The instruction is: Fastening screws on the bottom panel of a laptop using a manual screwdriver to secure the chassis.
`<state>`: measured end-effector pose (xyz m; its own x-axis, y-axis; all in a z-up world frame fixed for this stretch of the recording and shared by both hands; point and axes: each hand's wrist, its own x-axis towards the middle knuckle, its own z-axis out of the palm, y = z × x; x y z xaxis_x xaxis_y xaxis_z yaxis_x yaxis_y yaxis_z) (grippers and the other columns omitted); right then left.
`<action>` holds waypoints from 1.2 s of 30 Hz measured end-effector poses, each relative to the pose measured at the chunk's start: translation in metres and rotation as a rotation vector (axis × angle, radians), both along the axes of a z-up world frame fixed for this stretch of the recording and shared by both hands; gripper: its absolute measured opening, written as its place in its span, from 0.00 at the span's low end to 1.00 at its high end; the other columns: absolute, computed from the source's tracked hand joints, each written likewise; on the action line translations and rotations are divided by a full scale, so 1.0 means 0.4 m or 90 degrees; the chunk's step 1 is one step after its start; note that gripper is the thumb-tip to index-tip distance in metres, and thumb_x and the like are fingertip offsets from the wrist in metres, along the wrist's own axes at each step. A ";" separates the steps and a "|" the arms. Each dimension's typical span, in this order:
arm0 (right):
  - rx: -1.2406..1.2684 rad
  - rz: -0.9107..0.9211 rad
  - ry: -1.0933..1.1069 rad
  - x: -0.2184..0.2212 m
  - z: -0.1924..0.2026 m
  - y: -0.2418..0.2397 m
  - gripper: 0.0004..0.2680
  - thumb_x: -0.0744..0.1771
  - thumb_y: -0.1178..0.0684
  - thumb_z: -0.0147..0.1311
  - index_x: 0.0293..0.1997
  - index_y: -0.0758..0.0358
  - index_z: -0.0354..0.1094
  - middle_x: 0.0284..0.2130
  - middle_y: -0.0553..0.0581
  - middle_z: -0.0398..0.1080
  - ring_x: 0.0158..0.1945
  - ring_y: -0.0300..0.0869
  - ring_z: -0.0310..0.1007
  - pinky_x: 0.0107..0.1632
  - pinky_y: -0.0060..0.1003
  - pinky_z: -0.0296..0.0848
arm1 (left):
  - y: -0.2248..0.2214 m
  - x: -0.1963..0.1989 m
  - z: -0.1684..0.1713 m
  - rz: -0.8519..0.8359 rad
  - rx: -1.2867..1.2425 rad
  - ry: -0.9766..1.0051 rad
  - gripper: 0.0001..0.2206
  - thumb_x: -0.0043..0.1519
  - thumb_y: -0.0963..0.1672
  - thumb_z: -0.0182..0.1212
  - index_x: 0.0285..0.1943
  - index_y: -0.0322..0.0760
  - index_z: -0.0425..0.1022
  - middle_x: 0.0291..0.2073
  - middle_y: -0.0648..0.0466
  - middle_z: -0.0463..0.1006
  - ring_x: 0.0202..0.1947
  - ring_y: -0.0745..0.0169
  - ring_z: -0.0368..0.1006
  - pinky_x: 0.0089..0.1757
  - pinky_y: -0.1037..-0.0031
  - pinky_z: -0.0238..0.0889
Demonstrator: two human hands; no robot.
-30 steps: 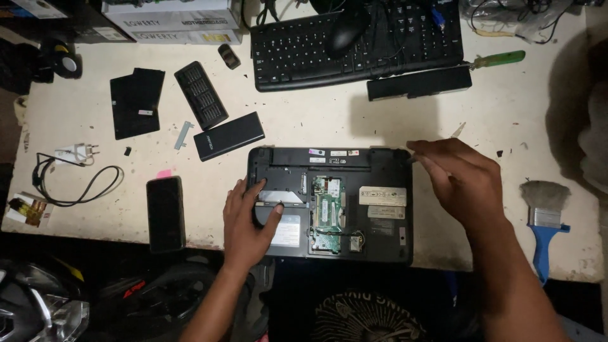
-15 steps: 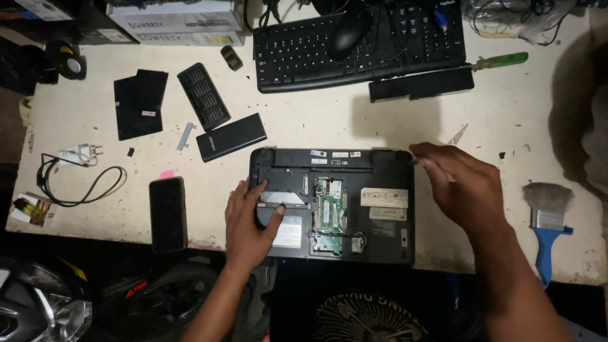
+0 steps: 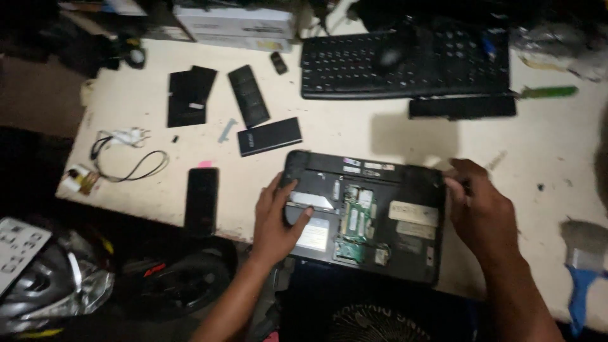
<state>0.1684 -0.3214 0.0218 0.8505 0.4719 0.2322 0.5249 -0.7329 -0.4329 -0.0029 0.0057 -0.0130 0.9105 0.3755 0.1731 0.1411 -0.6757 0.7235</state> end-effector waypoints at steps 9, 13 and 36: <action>0.431 -0.140 0.078 -0.031 0.101 0.023 0.15 0.74 0.72 0.46 0.67 0.70 0.47 0.47 0.78 0.70 0.49 0.58 0.74 0.52 0.47 0.74 | 0.056 0.084 0.098 0.061 -0.037 0.065 0.23 0.64 0.55 0.55 0.65 0.48 0.73 0.60 0.53 0.77 0.61 0.51 0.67 0.55 0.56 0.62; 0.564 -0.164 0.143 -0.036 0.036 -0.011 0.13 0.78 0.66 0.42 0.69 0.59 0.43 0.47 0.75 0.68 0.52 0.57 0.73 0.58 0.48 0.76 | 0.129 0.182 0.083 0.082 0.016 0.055 0.17 0.66 0.53 0.55 0.60 0.50 0.77 0.56 0.56 0.80 0.58 0.53 0.72 0.54 0.56 0.65; 0.973 -0.253 0.393 -0.005 -0.164 -0.103 0.15 0.70 0.55 0.58 0.64 0.47 0.58 0.41 0.54 0.73 0.45 0.38 0.75 0.42 0.29 0.78 | 0.288 0.478 -0.015 -0.001 0.199 0.201 0.08 0.66 0.41 0.50 0.50 0.39 0.75 0.39 0.36 0.78 0.42 0.30 0.73 0.35 0.45 0.64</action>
